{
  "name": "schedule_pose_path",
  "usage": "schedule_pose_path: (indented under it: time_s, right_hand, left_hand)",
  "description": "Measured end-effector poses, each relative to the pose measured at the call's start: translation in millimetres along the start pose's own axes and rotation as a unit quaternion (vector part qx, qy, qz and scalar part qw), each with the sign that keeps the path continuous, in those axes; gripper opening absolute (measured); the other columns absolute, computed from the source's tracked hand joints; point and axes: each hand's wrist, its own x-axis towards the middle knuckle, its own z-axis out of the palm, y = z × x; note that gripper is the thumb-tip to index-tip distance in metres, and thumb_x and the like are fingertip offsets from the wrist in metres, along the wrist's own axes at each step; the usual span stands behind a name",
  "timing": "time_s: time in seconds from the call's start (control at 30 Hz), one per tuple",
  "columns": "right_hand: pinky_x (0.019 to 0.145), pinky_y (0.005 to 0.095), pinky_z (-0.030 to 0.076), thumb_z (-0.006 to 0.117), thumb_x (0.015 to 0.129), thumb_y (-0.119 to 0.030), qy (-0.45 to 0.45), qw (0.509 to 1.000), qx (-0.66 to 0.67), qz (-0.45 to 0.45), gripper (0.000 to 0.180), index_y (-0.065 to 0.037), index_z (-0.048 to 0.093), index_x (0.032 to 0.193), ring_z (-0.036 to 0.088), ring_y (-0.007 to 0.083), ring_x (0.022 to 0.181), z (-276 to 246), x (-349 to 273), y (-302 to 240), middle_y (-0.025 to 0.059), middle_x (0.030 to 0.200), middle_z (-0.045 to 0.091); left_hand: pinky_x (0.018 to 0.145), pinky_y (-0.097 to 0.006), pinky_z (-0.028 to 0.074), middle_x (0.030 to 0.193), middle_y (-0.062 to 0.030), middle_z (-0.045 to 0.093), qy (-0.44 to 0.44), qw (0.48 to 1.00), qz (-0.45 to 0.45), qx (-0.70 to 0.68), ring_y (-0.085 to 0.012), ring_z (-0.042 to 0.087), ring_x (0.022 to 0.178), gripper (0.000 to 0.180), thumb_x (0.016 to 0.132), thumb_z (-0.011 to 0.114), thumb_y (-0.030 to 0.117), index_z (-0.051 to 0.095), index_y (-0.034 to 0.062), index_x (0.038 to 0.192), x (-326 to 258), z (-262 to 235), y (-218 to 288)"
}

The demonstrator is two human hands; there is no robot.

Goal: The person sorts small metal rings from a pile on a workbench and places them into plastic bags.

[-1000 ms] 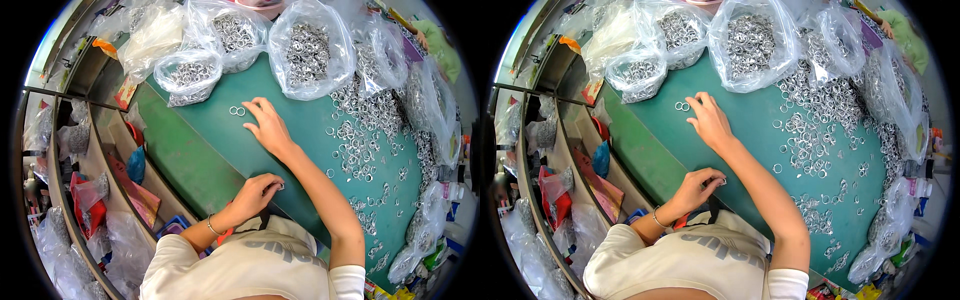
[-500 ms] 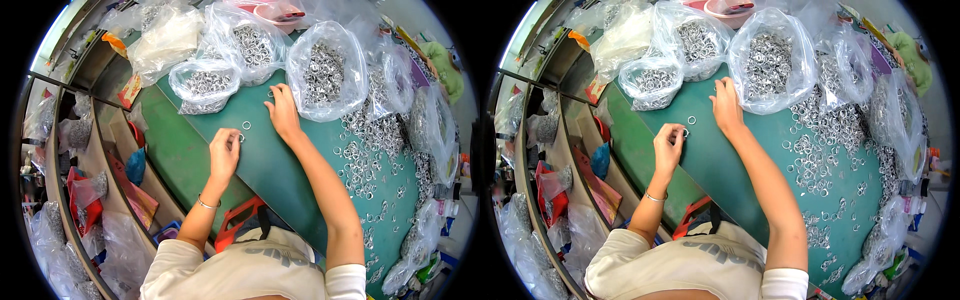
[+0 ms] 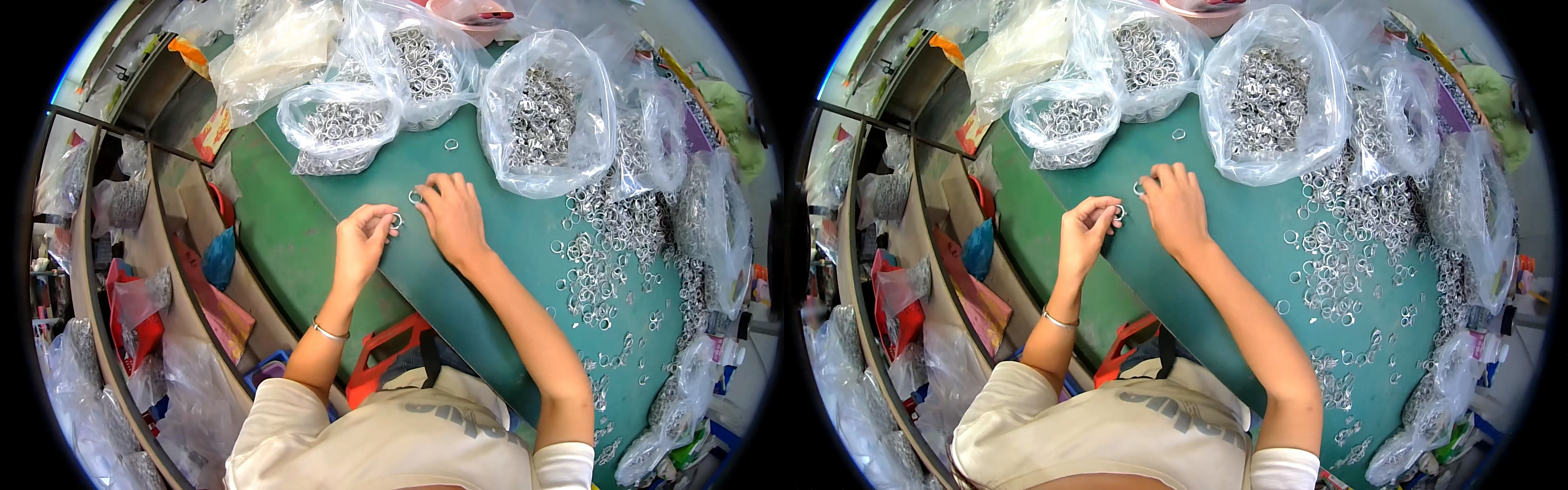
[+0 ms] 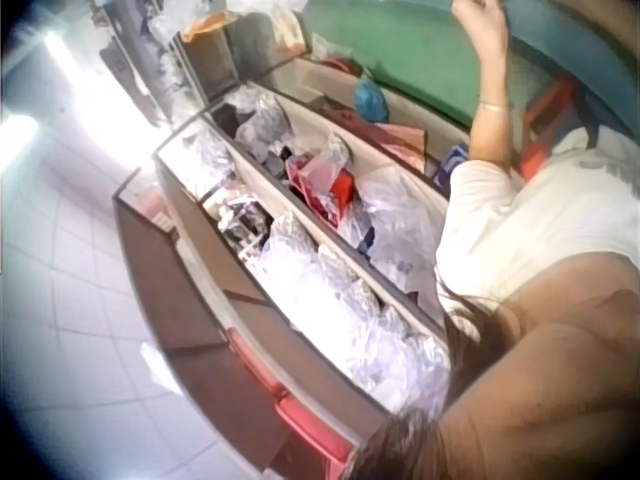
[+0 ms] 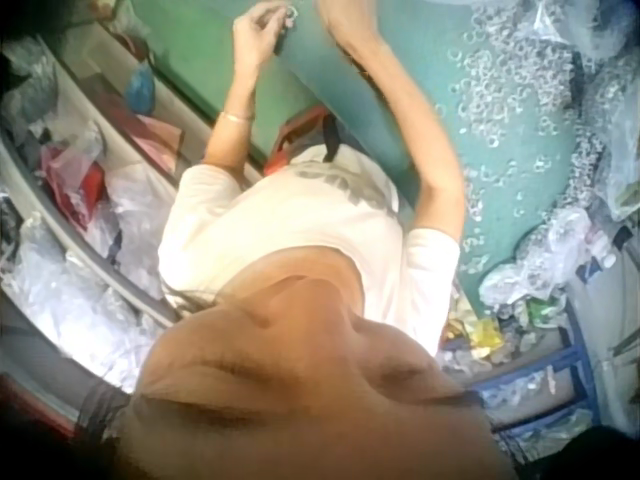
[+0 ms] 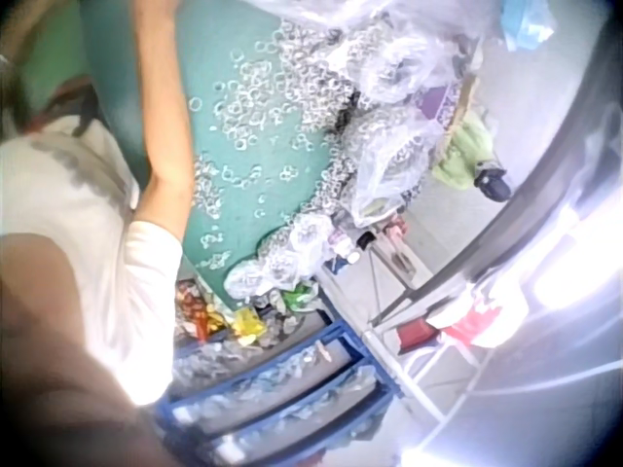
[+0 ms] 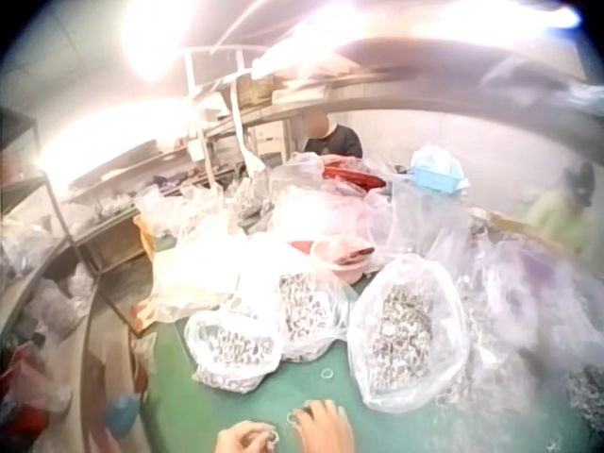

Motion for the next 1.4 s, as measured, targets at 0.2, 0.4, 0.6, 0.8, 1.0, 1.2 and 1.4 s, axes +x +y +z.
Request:
schedule_pose_path:
  time_s: [0.2,0.4,0.6,0.8,1.0,1.2,1.4]
  right_hand:
    - [0.080,0.0378,0.042,0.071,0.073,-0.010,0.041,0.998,0.026,0.038,0.031,-0.003,0.063,0.102,0.050,0.0268,0.094,-7.2,0.0,2.6,0.0102,0.099,0.055]
    - [0.083,0.0392,0.041,0.069,0.075,-0.005,-0.045,0.991,0.067,0.103,0.030,-0.002,0.062,0.103,0.050,0.0294,0.099,-62.1,-69.4,-29.7,0.0115,0.105,0.053]
    - [0.081,0.0388,0.042,0.069,0.074,-0.003,-0.014,0.963,0.013,0.269,0.027,0.000,0.062,0.100,0.053,0.0314,0.093,-139.9,-160.2,-63.7,0.0128,0.100,0.057]
    - [0.083,0.0389,0.043,0.068,0.074,0.001,0.092,0.869,-0.164,0.458,0.023,0.001,0.064,0.096,0.053,0.0321,0.091,-181.9,-259.7,-74.5,0.0138,0.098,0.059]
    - [0.094,0.0462,0.033,0.074,0.073,-0.015,0.061,0.886,-0.180,0.423,0.049,-0.006,0.057,0.118,0.045,0.0332,0.114,-180.1,-264.2,-78.4,0.0111,0.123,0.051]
    - [0.095,0.0471,0.032,0.075,0.072,-0.015,0.070,0.925,-0.173,0.331,0.037,-0.009,0.064,0.107,0.045,0.0312,0.123,-169.5,-311.2,-70.6,0.0083,0.120,0.055]
    - [0.081,0.0390,0.039,0.071,0.072,-0.003,0.271,0.874,-0.118,0.384,0.017,-0.004,0.065,0.088,0.056,0.0256,0.090,-182.8,-327.3,-62.6,0.0076,0.093,0.062]
  left_hand:
    - [0.058,-0.020,0.048,0.083,-0.0063,0.066,-0.054,0.991,-0.053,-0.112,-0.0086,0.060,0.068,0.017,0.089,0.059,0.003,0.064,-0.0068,0.102,0.1,-6.6,-1.8]
    - [0.060,-0.021,0.048,0.082,-0.0058,0.065,-0.030,0.999,0.013,0.000,-0.0093,0.061,0.068,0.014,0.089,0.058,0.001,0.064,-0.0043,0.100,5.4,0.9,-1.7]
    - [0.071,-0.036,0.048,0.088,-0.0164,0.058,0.037,0.930,0.204,0.304,-0.0318,0.059,0.078,0.010,0.082,0.058,-0.002,0.064,-0.0016,0.091,15.3,-4.8,-2.5]
    - [0.076,-0.037,0.047,0.099,-0.0170,0.053,-0.005,0.895,0.239,0.377,-0.0330,0.057,0.085,0.020,0.087,0.052,-0.002,0.061,0.0016,0.104,0.8,9.2,5.7]
    - [0.074,-0.034,0.046,0.105,-0.0151,0.054,-0.200,0.905,0.287,0.244,-0.0254,0.053,0.090,0.029,0.080,0.062,-0.002,0.059,0.0013,0.109,-71.9,87.9,23.2]
    - [0.093,-0.045,0.035,0.130,-0.0136,0.044,-0.465,0.771,0.343,0.268,-0.0341,0.040,0.119,0.052,0.074,0.072,0.013,0.053,0.0059,0.123,-145.9,177.8,46.3]
    - [0.091,-0.043,0.035,0.126,-0.0131,0.046,-0.469,0.766,0.363,0.249,-0.0329,0.043,0.115,0.049,0.077,0.070,0.014,0.053,0.0059,0.121,-145.3,197.3,50.0]
